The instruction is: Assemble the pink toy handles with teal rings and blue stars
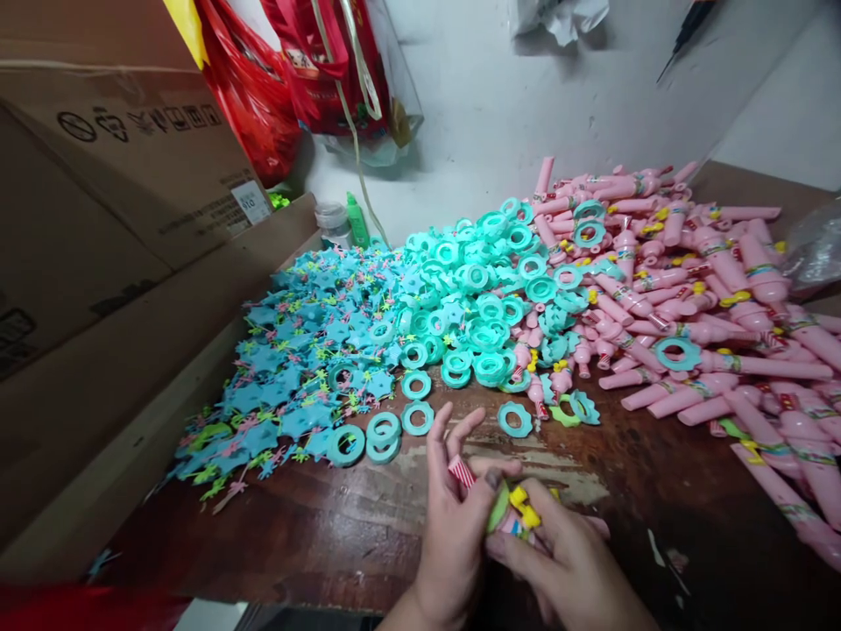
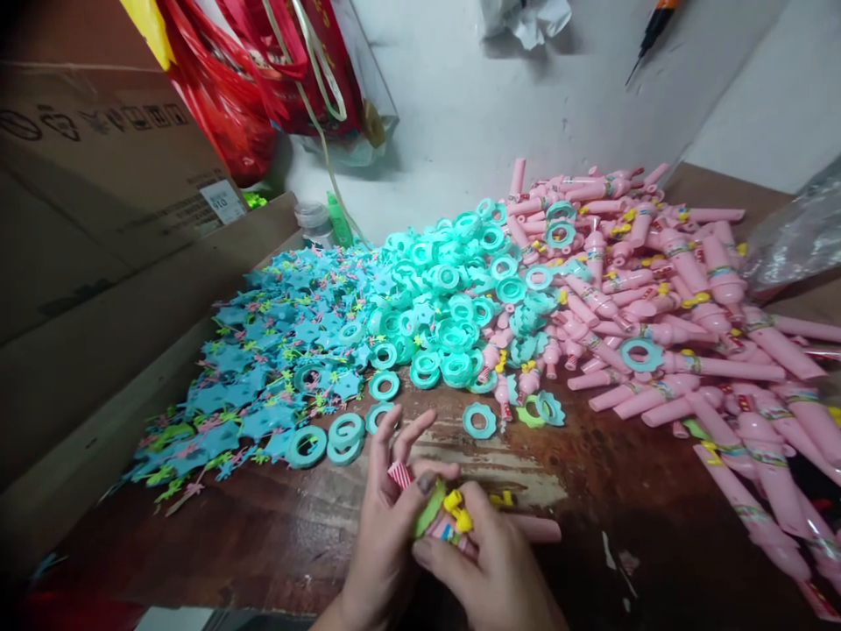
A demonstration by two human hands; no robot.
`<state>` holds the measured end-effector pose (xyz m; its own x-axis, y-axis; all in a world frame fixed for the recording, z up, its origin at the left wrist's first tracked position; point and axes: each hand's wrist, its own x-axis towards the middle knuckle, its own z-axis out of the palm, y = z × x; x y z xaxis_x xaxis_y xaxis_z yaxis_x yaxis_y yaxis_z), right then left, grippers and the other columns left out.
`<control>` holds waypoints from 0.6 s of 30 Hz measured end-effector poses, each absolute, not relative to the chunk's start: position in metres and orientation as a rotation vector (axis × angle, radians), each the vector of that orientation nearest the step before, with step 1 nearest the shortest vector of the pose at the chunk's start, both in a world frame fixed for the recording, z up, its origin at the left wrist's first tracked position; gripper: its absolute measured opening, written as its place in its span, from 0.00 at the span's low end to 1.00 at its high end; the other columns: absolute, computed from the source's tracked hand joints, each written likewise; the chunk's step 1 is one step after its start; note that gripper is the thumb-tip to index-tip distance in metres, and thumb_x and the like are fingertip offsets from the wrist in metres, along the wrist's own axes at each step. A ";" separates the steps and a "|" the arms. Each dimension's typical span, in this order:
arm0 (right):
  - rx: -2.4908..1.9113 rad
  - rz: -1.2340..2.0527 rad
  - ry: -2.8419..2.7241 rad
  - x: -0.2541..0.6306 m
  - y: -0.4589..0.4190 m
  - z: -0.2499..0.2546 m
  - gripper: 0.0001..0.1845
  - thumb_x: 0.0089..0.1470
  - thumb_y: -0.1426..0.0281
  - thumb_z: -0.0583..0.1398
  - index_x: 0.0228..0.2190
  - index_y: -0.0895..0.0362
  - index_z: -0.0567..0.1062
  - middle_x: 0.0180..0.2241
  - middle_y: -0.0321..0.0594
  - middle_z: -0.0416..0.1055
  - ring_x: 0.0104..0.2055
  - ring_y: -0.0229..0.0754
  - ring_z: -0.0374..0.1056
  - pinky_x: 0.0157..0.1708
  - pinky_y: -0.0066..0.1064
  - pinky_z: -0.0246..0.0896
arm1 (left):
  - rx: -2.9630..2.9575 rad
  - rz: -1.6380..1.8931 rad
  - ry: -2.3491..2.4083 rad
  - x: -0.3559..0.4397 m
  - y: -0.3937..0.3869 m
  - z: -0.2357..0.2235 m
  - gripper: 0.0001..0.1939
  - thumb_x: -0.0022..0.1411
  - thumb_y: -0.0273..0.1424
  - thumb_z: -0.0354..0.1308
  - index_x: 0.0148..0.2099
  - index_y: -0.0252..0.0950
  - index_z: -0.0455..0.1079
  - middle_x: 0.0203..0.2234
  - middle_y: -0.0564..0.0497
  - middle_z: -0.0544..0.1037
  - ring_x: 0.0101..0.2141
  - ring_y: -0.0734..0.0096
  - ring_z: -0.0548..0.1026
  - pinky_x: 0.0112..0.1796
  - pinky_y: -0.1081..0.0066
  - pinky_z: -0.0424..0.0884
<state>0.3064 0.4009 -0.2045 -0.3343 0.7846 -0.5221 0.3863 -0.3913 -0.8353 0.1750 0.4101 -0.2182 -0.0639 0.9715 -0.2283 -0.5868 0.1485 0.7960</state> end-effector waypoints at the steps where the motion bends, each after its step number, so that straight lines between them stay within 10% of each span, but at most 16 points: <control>1: -1.460 2.023 -1.308 0.305 0.402 -0.200 0.39 0.47 0.44 0.61 0.50 0.60 0.65 0.32 0.40 0.69 0.29 0.28 0.65 0.28 0.14 0.57 | 0.576 1.348 0.880 0.175 0.407 -0.218 0.44 0.56 0.36 0.64 0.65 0.58 0.41 0.64 0.42 0.58 0.38 0.68 0.79 0.36 0.71 0.76; 8: -1.210 2.456 -1.005 0.301 0.397 -0.213 0.43 0.48 0.41 0.60 0.48 0.67 0.64 0.25 0.37 0.63 0.24 0.22 0.58 0.22 0.10 0.46 | 0.975 1.239 1.613 0.100 0.468 -0.224 0.39 0.63 0.51 0.50 0.70 0.50 0.38 0.45 0.43 0.73 0.37 0.62 0.76 0.43 0.60 0.71; 13: -1.409 2.305 -1.320 0.297 0.401 -0.241 0.48 0.48 0.44 0.60 0.60 0.60 0.56 0.30 0.35 0.64 0.19 0.19 0.50 0.18 0.12 0.43 | 1.138 1.064 2.220 0.015 0.539 -0.240 0.26 0.54 0.48 0.63 0.52 0.42 0.71 0.37 0.42 0.73 0.47 0.48 0.70 0.46 0.59 0.64; 18: -1.645 1.695 -1.600 0.300 0.420 -0.249 0.37 0.51 0.50 0.59 0.56 0.60 0.64 0.52 0.44 0.63 0.47 0.33 0.64 0.44 0.15 0.64 | 0.896 1.158 1.974 -0.004 0.551 -0.238 0.19 0.43 0.42 0.71 0.33 0.37 0.70 0.24 0.51 0.69 0.32 0.64 0.70 0.31 0.72 0.64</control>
